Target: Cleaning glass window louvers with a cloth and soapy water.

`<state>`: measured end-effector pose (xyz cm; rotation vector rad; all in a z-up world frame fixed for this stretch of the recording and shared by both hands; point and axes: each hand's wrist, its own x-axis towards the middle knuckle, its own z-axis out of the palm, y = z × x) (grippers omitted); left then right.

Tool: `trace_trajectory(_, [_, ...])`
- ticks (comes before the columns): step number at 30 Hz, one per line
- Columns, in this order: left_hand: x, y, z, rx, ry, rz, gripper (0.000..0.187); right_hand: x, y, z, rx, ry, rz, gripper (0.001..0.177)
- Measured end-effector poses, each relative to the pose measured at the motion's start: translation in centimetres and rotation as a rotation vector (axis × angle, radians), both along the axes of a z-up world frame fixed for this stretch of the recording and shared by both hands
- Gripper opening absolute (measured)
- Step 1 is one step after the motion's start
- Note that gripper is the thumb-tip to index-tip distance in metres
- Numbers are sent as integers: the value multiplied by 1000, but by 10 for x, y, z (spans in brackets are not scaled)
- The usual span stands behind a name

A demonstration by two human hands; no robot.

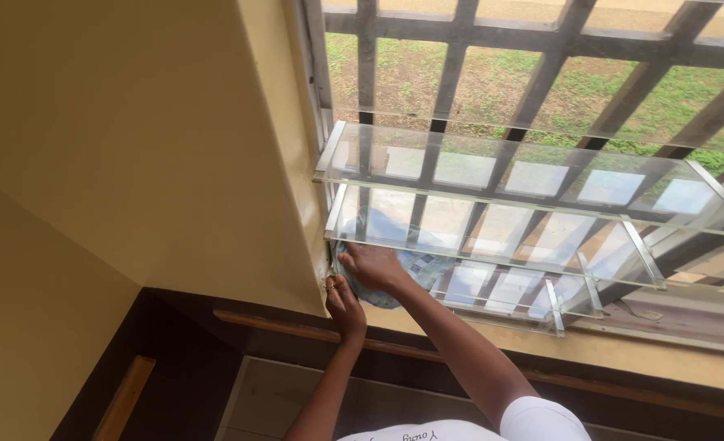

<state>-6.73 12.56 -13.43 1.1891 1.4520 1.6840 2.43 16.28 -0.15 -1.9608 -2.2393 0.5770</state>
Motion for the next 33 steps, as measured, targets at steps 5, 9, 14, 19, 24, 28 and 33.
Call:
trace_trajectory(5, [0, 15, -3, -96, -174, -37, 48, 16, 46, -32, -88, 116, 21, 64])
trace_trajectory(9, [3, 22, -5, 48, -250, -16, 46, 34, 81, -82, -34, 256, 129, 60])
trace_trajectory(14, [5, 21, 2, -24, -211, 36, 45, 31, 61, -54, 1, 126, 78, 58])
trace_trajectory(19, [5, 14, 19, -54, -76, 82, 47, 52, 36, -36, -42, 132, -37, 62])
trace_trajectory(24, [5, 13, 17, 32, -97, 74, 49, 105, 11, -47, -174, 3, -184, 74])
trace_trajectory(28, [-1, 7, 26, -8, -66, 61, 49, 141, -24, -33, -139, -67, -220, 81])
trace_trajectory(33, [-13, -7, 36, -147, -139, -121, 38, 172, -68, -14, -91, -127, -358, 81])
